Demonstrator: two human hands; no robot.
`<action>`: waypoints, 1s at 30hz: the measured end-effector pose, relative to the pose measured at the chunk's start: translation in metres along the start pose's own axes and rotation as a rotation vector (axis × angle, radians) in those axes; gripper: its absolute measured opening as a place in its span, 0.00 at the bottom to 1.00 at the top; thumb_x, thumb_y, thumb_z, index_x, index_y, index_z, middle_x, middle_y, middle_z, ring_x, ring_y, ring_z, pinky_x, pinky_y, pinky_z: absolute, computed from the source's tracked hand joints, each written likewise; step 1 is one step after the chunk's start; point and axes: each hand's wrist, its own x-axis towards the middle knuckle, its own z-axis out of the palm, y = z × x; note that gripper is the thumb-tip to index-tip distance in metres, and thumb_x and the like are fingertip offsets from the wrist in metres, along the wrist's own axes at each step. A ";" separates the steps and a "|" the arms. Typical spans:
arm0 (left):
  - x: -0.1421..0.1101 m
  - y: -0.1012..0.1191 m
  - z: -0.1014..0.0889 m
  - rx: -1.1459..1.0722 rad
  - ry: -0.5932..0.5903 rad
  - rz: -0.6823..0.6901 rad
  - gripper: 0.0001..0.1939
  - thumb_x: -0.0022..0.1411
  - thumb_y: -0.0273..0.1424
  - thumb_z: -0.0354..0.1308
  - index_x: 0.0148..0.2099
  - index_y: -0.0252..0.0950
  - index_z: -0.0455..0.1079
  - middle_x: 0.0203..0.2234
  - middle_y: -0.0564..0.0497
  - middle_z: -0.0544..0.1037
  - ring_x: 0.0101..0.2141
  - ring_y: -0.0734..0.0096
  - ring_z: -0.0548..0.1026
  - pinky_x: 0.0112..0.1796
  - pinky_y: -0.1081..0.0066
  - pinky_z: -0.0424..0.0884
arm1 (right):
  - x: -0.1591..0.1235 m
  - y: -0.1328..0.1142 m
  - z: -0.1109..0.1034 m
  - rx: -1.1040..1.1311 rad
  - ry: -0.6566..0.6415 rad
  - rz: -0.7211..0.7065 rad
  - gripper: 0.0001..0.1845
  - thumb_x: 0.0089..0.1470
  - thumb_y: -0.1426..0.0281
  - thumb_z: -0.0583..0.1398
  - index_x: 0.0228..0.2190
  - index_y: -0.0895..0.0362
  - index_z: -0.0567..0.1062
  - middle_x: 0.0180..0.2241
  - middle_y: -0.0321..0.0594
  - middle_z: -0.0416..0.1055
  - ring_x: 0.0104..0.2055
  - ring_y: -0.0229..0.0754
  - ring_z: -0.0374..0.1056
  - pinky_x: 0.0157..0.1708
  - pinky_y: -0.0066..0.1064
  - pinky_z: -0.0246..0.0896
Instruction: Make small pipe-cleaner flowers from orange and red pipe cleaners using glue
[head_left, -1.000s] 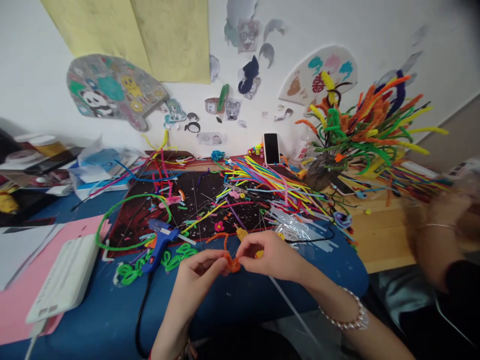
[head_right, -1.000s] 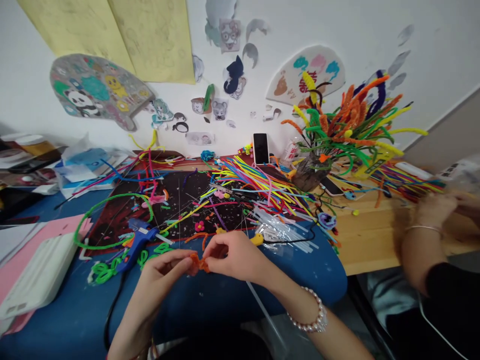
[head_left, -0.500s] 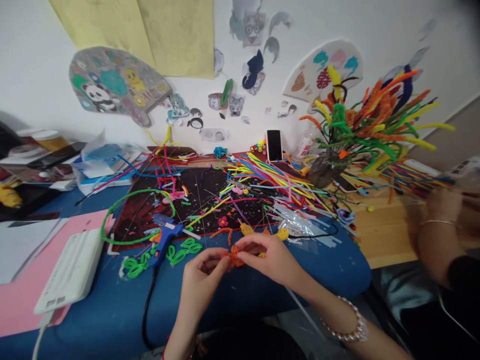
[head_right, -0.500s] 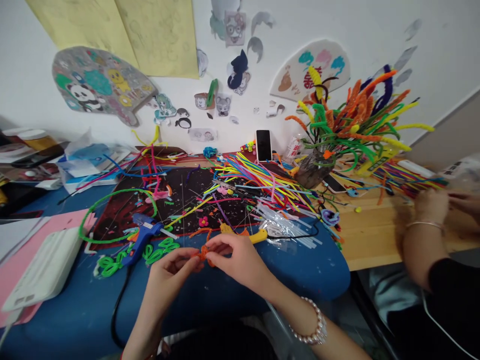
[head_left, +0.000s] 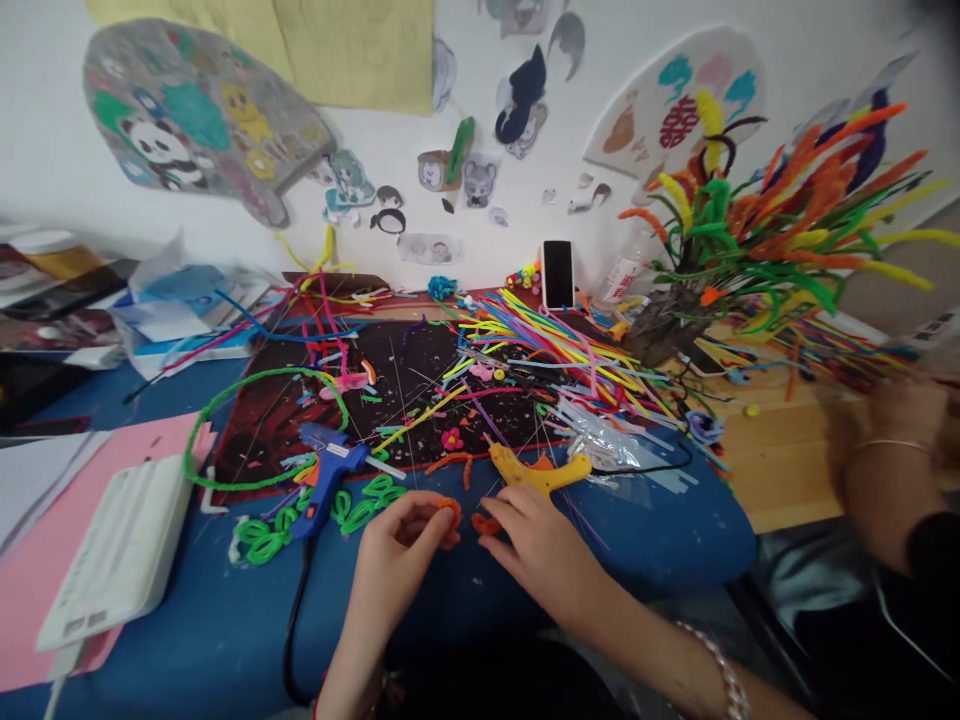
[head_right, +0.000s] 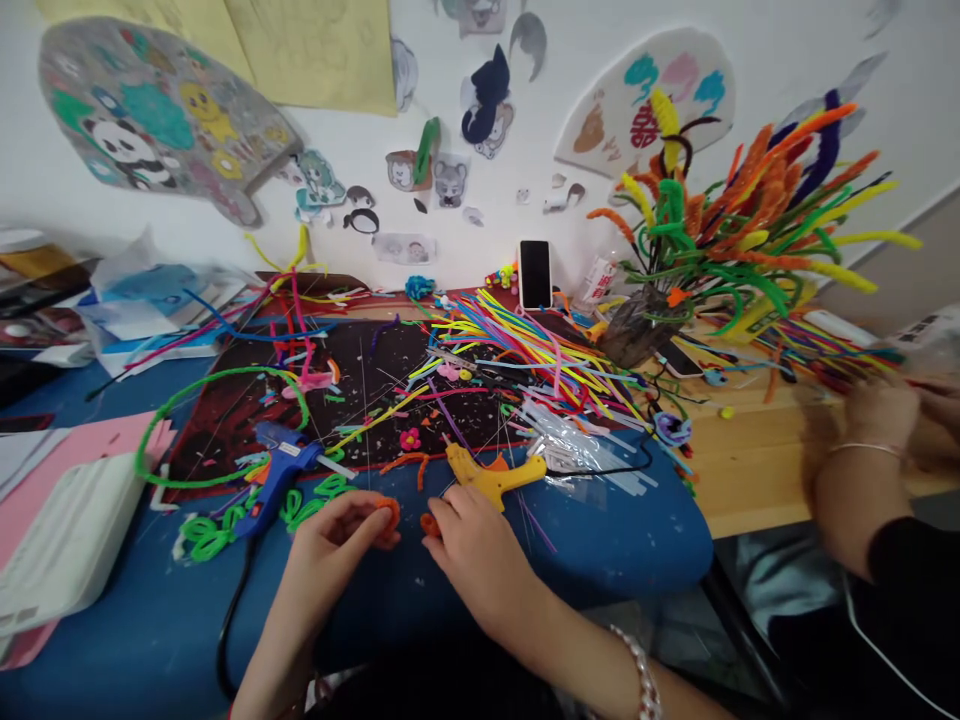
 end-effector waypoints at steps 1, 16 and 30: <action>0.002 -0.001 -0.002 -0.022 -0.001 -0.016 0.09 0.51 0.33 0.67 0.32 0.34 0.73 0.23 0.53 0.80 0.22 0.70 0.79 0.26 0.74 0.76 | -0.003 -0.001 0.006 -0.074 -0.010 0.004 0.12 0.51 0.78 0.64 0.40 0.64 0.77 0.37 0.49 0.74 0.41 0.54 0.71 0.40 0.46 0.71; 0.006 -0.007 -0.004 -0.182 -0.032 -0.142 0.14 0.49 0.34 0.69 0.33 0.32 0.71 0.24 0.54 0.79 0.21 0.71 0.79 0.24 0.74 0.77 | 0.003 0.002 -0.002 0.742 -0.142 0.390 0.03 0.50 0.73 0.64 0.32 0.57 0.77 0.29 0.37 0.74 0.32 0.40 0.69 0.33 0.31 0.64; 0.005 -0.002 0.006 -0.134 -0.135 -0.137 0.10 0.52 0.32 0.67 0.33 0.31 0.73 0.21 0.50 0.81 0.20 0.72 0.77 0.25 0.75 0.75 | 0.010 0.009 -0.006 1.046 -0.143 0.379 0.09 0.51 0.68 0.64 0.36 0.52 0.81 0.32 0.39 0.75 0.30 0.40 0.69 0.34 0.34 0.67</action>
